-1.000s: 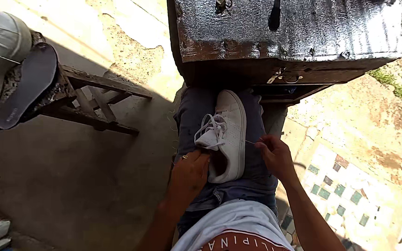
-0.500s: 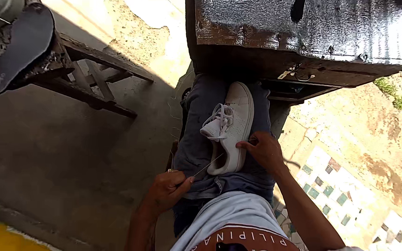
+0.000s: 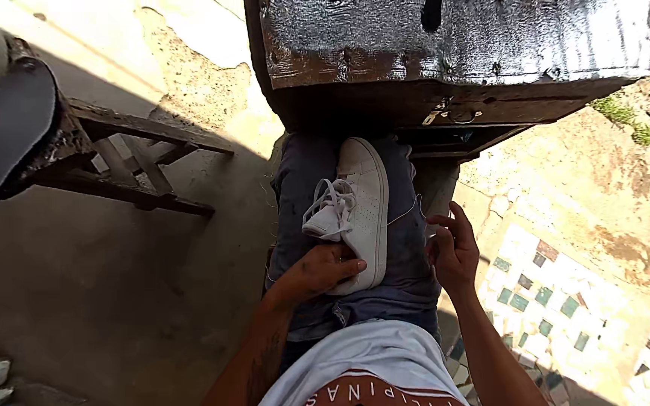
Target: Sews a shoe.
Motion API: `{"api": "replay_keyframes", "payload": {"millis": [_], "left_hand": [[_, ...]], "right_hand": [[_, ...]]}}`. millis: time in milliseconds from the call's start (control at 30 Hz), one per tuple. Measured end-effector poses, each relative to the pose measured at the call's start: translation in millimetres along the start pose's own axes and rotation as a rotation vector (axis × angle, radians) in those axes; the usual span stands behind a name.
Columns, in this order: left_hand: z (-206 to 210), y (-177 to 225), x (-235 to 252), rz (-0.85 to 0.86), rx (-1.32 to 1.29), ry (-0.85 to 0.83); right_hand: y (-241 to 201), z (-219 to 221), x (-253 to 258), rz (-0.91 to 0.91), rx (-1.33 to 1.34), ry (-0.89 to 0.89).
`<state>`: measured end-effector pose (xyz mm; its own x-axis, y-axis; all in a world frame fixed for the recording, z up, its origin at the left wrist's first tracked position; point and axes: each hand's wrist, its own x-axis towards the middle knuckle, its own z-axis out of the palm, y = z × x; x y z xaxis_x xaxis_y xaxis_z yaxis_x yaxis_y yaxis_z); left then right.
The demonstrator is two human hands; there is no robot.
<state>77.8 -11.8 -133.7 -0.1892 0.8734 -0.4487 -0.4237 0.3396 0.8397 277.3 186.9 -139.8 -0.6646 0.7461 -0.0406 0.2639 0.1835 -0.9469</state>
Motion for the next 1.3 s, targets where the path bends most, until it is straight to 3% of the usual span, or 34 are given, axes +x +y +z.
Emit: {"api": "replay_keyframes", "payload": {"millis": [133, 233, 900, 1133, 1300], "left_hand": [[-5.2, 1.0, 4.4, -0.039, -0.110, -0.022], [-9.3, -0.3, 8.0, -0.073, -0.153, -0.027], [-15.5, -3.2, 11.7, -0.053, -0.198, -0.086], [-19.8, -5.6, 13.4, -0.030, -0.168, -0.129], [-26.9, -7.5, 19.2, 0.014, -0.148, -0.153]], "right_hand": [[-14.0, 6.9, -13.3, 0.011, -0.340, -0.239], [-13.4, 18.9, -13.0, -0.045, -0.507, -0.298], [-23.2, 30.5, 2.5, -0.086, -0.649, -0.372], [-52.1, 20.6, 43.3, -0.156, -0.809, -0.722], [-70.4, 38.6, 73.2, -0.173, -0.968, -0.940]]}}
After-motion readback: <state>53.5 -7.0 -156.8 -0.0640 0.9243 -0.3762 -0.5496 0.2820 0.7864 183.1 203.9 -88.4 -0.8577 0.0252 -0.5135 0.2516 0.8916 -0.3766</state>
